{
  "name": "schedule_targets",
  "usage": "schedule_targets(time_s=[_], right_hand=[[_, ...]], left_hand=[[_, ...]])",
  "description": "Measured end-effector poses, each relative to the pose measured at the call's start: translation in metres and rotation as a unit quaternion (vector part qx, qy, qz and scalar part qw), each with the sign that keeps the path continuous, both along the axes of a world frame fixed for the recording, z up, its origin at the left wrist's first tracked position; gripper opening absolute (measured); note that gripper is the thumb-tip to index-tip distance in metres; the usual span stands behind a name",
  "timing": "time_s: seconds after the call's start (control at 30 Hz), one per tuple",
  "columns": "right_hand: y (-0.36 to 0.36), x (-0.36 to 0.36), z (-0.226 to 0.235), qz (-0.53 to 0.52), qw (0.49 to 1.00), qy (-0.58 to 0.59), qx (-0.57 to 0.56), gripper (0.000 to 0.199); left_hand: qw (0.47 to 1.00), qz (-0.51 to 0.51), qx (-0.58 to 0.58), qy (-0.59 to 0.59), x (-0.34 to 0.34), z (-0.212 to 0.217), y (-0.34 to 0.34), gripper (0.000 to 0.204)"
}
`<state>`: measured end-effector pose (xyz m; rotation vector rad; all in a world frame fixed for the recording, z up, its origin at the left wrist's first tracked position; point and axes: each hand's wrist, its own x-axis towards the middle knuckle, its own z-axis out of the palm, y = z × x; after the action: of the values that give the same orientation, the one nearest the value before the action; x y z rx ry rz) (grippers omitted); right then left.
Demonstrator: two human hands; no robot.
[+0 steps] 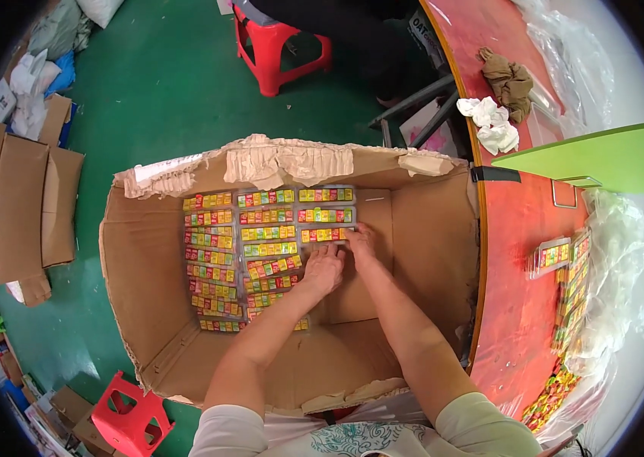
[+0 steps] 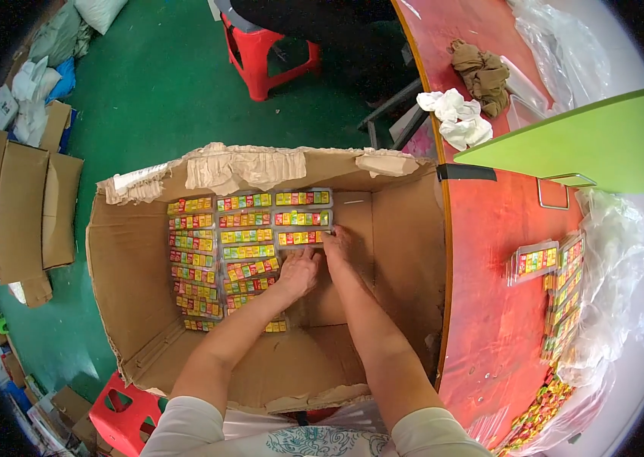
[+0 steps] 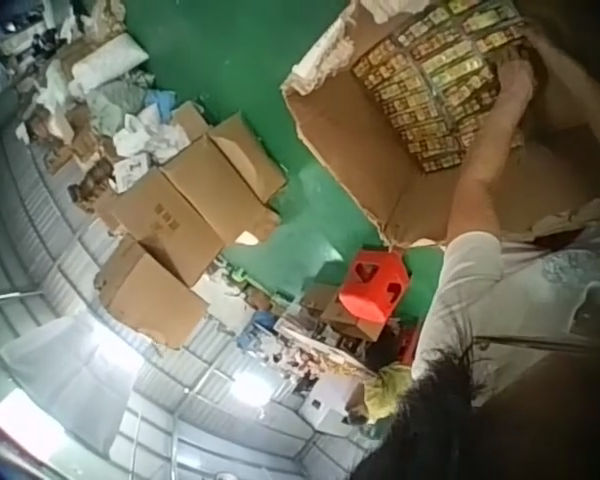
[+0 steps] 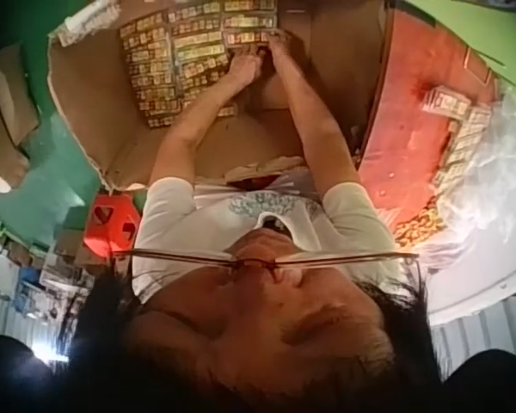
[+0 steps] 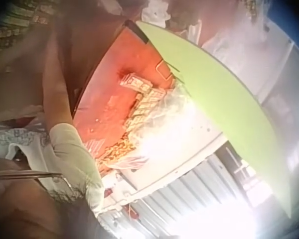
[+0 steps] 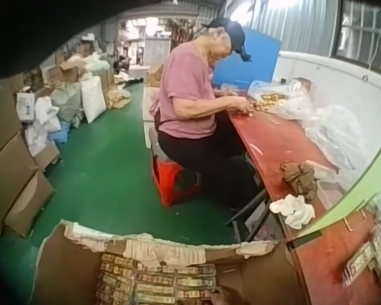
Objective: The recorder is organizing and packing small product boxes into a larger shipping carton at a factory workstation.
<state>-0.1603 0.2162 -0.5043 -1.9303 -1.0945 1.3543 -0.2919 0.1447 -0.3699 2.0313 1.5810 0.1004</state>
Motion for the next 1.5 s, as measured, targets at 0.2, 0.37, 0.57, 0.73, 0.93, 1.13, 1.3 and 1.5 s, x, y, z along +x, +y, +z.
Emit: schedule_targets(time_s=[0.2, 0.37, 0.57, 0.73, 0.93, 1.13, 1.3, 1.5], right_hand=[[0.0, -0.026, 0.036, 0.125, 0.967, -0.22, -0.023, 0.036], [-0.003, -0.018, 0.125, 0.143, 0.955, -0.255, -0.043, 0.035], [-0.045, -0.04, 0.293, 0.328, 0.901, -0.242, 0.149, 0.025], [-0.088, 0.046, 0.432, 0.235, 0.878, -0.209, 0.36, 0.023], [-0.079, 0.171, 0.497, 0.045, 0.846, -0.262, 0.462, 0.019], [-0.071, 0.267, 0.458, -0.007, 0.887, -0.226, 0.404, 0.024], [-0.068, 0.285, 0.438, -0.026, 0.922, -0.156, 0.354, 0.032], [-0.056, 0.292, 0.418, -0.031, 0.937, -0.142, 0.318, 0.046]], left_hand=[[0.996, 0.075, -0.045, 0.003, -0.009, -0.016, -0.001, 0.034], [0.994, 0.068, -0.079, -0.011, -0.002, -0.02, 0.0, 0.036], [0.944, 0.113, -0.298, -0.087, -0.041, -0.128, -0.022, 0.036], [0.968, -0.014, 0.033, -0.248, 0.044, 0.061, -0.005, 0.028], [0.919, 0.021, 0.272, -0.285, 0.087, 0.261, -0.02, 0.033], [0.92, -0.108, 0.36, -0.105, 0.213, 0.335, 0.044, 0.074], [0.962, -0.12, 0.242, 0.047, 0.248, 0.323, 0.076, 0.075], [0.94, -0.157, 0.294, 0.071, 0.245, 0.312, 0.05, 0.062]])
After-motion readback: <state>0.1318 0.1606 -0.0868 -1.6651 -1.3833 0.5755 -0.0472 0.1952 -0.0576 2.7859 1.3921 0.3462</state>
